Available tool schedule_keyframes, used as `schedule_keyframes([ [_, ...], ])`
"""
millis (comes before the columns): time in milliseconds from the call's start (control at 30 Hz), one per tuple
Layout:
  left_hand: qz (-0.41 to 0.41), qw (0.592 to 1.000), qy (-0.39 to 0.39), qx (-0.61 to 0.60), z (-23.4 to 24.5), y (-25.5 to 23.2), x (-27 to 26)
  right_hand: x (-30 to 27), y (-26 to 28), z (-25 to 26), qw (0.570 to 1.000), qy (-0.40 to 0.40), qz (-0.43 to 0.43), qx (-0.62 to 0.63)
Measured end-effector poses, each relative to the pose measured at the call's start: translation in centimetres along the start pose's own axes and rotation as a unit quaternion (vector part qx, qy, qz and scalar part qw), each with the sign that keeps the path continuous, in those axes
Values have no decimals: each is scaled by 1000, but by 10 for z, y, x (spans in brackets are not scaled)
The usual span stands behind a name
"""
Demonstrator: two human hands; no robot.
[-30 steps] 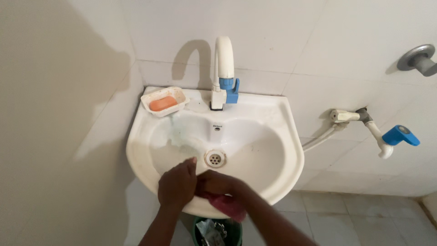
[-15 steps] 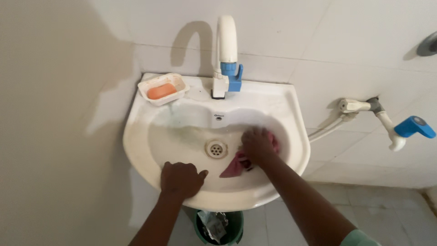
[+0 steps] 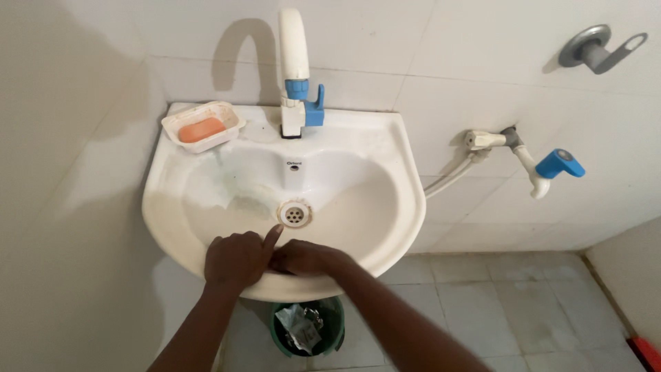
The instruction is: The person uses a cloth to wipe the basin, rim, and faucet of a wall-mounted bathroom sink, moving the cloth around the bowl and around the tap. A soap dish with a bar of soap sits on the sink edge while the person wipes the surrounding surfaces.
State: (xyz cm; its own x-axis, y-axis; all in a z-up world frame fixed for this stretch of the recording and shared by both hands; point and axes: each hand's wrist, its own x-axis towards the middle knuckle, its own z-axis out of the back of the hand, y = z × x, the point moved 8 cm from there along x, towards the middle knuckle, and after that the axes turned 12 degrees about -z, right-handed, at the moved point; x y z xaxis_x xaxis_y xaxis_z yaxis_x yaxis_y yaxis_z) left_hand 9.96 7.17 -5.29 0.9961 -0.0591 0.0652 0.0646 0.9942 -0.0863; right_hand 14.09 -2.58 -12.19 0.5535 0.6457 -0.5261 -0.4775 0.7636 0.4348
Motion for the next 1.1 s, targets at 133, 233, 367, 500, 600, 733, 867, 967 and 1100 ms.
schedule_keyframes([
  [133,9,1000,6,-5,3,-3,1,-54,-70,38,972,32,-109,-206],
  [233,11,999,39,-8,4,-3,-3,-106,-127,130,913,-195,-203,-295],
  [367,23,997,71,-33,4,-4,-6,-135,-133,144,877,-401,-117,-239],
  [500,15,997,18,-71,13,-4,-4,-153,-134,121,835,-512,-164,-121],
  [600,4,998,17,-54,11,-6,-5,-163,-107,103,800,-560,-181,-121],
  [733,-31,998,14,-53,11,-10,-8,-143,-58,50,855,-354,-286,-250],
  [867,-86,996,2,-33,18,-21,-7,-109,32,23,930,-274,-218,-110],
  [967,-61,995,9,-78,19,-12,-13,-103,68,20,948,-249,-191,-45],
  [1100,-32,994,58,-87,15,-6,-14,-137,71,22,942,-328,-64,41],
])
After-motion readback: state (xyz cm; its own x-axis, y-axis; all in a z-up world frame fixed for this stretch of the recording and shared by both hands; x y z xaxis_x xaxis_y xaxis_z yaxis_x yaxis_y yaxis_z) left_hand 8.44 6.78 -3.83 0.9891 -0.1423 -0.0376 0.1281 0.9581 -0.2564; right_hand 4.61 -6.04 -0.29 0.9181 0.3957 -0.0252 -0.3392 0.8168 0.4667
